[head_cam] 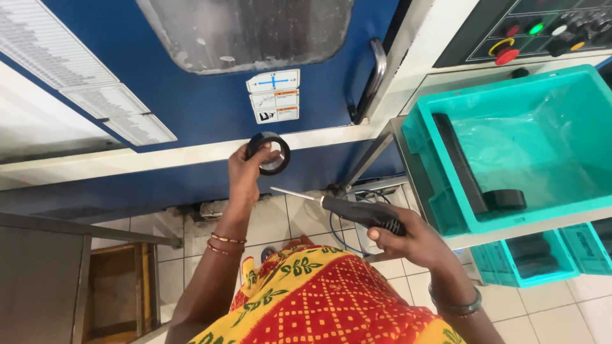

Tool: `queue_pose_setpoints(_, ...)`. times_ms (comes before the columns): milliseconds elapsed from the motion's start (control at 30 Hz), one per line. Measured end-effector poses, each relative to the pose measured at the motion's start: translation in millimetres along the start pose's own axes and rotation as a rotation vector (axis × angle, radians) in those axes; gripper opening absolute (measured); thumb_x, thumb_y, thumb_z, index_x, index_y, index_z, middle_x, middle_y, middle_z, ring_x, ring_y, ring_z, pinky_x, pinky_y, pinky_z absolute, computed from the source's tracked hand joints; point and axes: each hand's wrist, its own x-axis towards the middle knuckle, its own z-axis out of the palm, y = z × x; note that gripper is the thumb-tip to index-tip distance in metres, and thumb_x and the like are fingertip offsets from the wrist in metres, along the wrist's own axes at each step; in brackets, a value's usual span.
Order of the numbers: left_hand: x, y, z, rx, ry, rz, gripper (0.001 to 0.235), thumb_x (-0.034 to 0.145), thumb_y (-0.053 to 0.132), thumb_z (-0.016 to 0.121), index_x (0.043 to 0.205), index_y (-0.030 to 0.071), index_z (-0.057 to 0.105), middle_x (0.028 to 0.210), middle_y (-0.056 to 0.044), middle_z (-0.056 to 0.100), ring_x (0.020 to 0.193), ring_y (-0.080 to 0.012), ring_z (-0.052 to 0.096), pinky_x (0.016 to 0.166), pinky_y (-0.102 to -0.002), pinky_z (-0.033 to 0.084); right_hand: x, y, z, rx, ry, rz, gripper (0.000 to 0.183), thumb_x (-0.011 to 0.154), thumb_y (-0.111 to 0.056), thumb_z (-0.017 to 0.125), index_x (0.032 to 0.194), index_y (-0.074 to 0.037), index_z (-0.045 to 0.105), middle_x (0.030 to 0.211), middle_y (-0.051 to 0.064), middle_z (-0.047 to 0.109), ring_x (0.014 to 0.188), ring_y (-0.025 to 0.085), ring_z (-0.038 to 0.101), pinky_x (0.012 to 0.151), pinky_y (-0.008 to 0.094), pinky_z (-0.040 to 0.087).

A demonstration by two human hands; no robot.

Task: Operating a CNC lathe, cleaning machined components using water and compressed air, and inspecting parts on a measurement station.

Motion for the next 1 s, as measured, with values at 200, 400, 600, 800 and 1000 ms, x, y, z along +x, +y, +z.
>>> queue_pose_setpoints(200, -20, 29, 18, -0.205, -0.155, -0.024, 0.039, 0.084, 0.011, 0.079, 0.119, -0.005, 0.072, 0.117, -0.009, 0.075, 0.095, -0.0129, 0.069, 0.089, -0.03, 0.053, -2, -15, -1, -0.171, 0.319, -0.06, 0.036, 0.084, -0.033, 0.074, 0.102, -0.002, 0.071, 0.059, 0.004, 0.062, 0.053, 0.012, 0.059, 0.047, 0.028, 0.047)
queue_pose_setpoints(400, -30, 22, 31, -0.147, -0.155, 0.037, 0.042, 0.086, 0.013, 0.079, 0.124, -0.003, 0.07, 0.13, -0.011, 0.072, 0.105, -0.012, 0.068, 0.098, -0.028, 0.051, -17, -2, -4, -0.084, 0.272, -0.099, 0.036, 0.085, -0.034, 0.074, 0.094, 0.0, 0.069, 0.064, 0.0, 0.064, 0.056, 0.009, 0.062, 0.049, 0.026, 0.052)
queue_pose_setpoints(600, -50, 24, 35, -0.143, -0.112, 0.076, 0.044, 0.085, 0.013, 0.078, 0.125, -0.003, 0.069, 0.125, -0.007, 0.073, 0.103, -0.0101, 0.068, 0.095, -0.027, 0.052, -24, 31, -20, -0.003, 0.076, -0.057, 0.037, 0.085, -0.032, 0.077, 0.092, 0.003, 0.071, 0.061, 0.005, 0.066, 0.053, 0.013, 0.061, 0.048, 0.027, 0.049)
queue_pose_setpoints(800, -83, -5, 20, -0.01, 0.09, -0.071, 0.048, 0.081, 0.017, 0.084, 0.125, 0.001, 0.073, 0.099, -0.006, 0.075, 0.08, -0.0115, 0.066, 0.072, -0.028, 0.054, -19, 56, -54, 0.165, 0.405, 0.021, 0.043, 0.084, -0.03, 0.073, 0.119, -0.006, 0.073, 0.066, 0.003, 0.061, 0.051, 0.009, 0.044, 0.041, 0.029, 0.038)
queue_pose_setpoints(1000, -172, -23, -22, 0.581, 0.129, -0.05, 0.058, 0.069, 0.027, 0.09, 0.123, 0.012, 0.074, 0.093, -0.003, 0.079, 0.078, -0.0083, 0.073, 0.072, -0.024, 0.06, 7, 77, -98, 0.118, 0.952, -0.684, 0.076, 0.089, -0.014, 0.084, 0.145, -0.006, 0.033, 0.107, 0.005, 0.06, 0.068, 0.013, 0.06, 0.045, 0.022, 0.048)
